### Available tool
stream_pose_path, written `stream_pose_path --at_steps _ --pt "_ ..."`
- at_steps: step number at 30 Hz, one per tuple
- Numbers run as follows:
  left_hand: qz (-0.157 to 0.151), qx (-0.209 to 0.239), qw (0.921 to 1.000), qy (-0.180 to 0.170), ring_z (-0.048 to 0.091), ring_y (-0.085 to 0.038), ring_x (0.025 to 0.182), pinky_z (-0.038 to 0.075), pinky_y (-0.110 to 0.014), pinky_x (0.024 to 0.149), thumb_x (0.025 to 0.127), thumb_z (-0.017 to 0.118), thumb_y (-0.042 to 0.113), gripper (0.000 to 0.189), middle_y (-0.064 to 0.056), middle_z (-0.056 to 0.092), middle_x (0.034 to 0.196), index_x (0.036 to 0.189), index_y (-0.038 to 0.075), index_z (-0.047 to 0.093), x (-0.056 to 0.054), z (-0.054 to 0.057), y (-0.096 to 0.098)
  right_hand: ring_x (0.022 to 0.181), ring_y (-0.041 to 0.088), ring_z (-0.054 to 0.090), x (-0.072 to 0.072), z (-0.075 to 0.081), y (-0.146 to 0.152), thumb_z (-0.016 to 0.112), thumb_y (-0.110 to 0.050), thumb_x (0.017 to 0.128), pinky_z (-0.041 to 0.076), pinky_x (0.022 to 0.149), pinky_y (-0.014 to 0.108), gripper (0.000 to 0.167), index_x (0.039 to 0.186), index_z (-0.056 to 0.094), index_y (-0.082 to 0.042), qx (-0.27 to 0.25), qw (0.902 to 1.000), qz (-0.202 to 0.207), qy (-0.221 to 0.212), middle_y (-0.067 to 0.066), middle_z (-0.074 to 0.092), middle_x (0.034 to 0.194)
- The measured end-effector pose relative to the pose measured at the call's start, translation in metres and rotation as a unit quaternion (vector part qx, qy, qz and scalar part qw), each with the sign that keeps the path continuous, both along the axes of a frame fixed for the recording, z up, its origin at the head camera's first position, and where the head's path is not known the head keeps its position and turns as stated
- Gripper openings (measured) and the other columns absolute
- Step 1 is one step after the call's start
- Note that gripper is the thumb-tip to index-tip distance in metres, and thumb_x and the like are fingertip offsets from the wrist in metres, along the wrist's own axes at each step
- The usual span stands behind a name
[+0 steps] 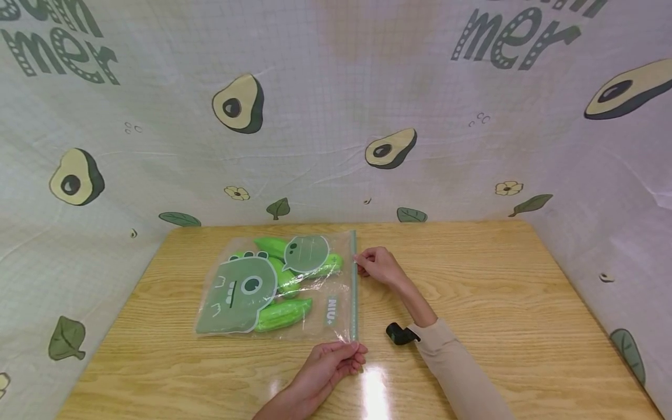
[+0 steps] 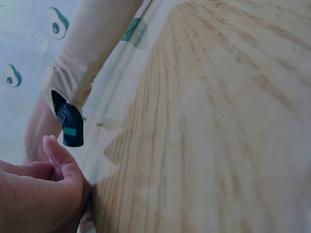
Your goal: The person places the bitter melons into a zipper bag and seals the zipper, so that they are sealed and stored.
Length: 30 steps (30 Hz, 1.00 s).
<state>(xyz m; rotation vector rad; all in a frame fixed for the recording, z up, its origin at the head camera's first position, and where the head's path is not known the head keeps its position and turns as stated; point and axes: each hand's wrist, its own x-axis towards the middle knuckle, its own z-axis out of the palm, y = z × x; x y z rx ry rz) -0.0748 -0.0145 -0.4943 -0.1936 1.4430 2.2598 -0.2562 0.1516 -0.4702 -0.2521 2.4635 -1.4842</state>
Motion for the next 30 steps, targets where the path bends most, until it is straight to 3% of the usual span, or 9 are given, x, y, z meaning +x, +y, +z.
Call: stream_pose_path --at_steps 16,30 --pt "-0.007 0.002 1.0000 0.002 0.062 -0.005 0.071 0.052 -0.016 0.067 0.100 0.062 0.008 0.028 0.000 0.070 0.077 0.106 -0.018 0.069 0.001 0.001 0.000 0.088 0.028 0.070 -0.010 0.000 0.001 0.057 -0.020 0.107 0.060 0.084 0.041 0.032 0.103 0.069 0.009 -0.013 0.9999 -0.006 0.004 0.013 0.070 0.090" --pt "-0.005 0.005 1.0000 0.001 0.062 -0.005 0.072 0.053 -0.016 0.066 0.100 0.062 0.007 0.027 -0.001 0.070 0.079 0.106 -0.018 0.069 -0.001 0.001 -0.001 0.086 0.026 0.070 -0.022 0.000 -0.005 0.058 -0.018 0.106 0.061 0.080 0.036 0.030 0.106 0.069 0.010 -0.016 0.9995 -0.028 0.007 0.015 0.071 0.091"
